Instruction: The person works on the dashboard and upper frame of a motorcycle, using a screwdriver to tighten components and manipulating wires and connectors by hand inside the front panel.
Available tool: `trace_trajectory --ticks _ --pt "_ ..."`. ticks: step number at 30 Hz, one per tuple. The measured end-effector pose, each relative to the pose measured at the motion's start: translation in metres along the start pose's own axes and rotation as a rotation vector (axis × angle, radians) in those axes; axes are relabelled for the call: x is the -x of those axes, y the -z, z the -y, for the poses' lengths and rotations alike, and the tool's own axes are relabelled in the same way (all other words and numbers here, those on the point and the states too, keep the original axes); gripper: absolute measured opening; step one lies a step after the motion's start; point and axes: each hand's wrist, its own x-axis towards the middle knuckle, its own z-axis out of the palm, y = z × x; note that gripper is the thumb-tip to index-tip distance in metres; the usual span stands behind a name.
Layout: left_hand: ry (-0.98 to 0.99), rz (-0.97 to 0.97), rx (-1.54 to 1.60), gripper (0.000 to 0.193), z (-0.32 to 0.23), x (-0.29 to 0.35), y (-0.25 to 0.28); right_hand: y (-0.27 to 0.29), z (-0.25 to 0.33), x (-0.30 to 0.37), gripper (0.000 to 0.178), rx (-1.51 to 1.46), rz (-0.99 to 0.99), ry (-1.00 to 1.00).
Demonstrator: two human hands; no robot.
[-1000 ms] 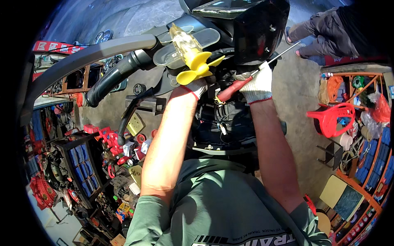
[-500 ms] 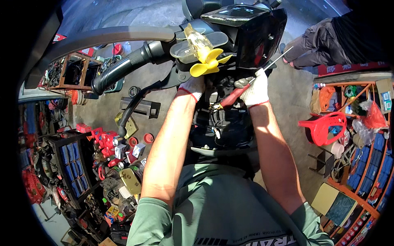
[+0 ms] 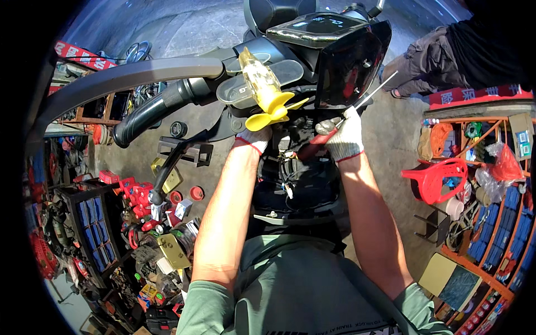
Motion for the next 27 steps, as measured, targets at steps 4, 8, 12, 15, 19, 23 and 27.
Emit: trace_trajectory --ticks 4,8,12,15,19,23,27 --pt "0.241 -0.079 0.227 0.026 -0.027 0.01 -0.021 -0.027 0.001 0.021 0.018 -0.02 0.082 0.057" --pt "-0.138 -0.019 -0.316 0.03 -0.035 0.023 -0.031 -0.007 0.006 0.003 0.015 0.011 0.197 -0.013" --pt "-0.558 -0.106 -1.048 0.033 -0.022 0.034 -0.03 -0.013 0.005 0.008 0.01 0.066 0.279 -0.025" --pt "-0.388 -0.095 -0.479 0.031 -0.023 0.043 -0.056 0.002 0.017 -0.004 0.014 0.122 0.387 -0.046" --pt "-0.287 -0.248 0.08 0.022 0.0 0.046 -0.071 -0.006 -0.001 -0.004 0.041 0.25 0.565 -0.022" --pt "-0.122 -0.573 0.604 0.019 0.006 0.034 -0.111 -0.019 -0.008 0.012 0.05 0.461 0.437 0.037" --pt "-0.13 -0.696 0.347 0.027 0.004 0.048 -0.124 0.036 0.047 -0.03 0.046 0.647 0.268 0.154"
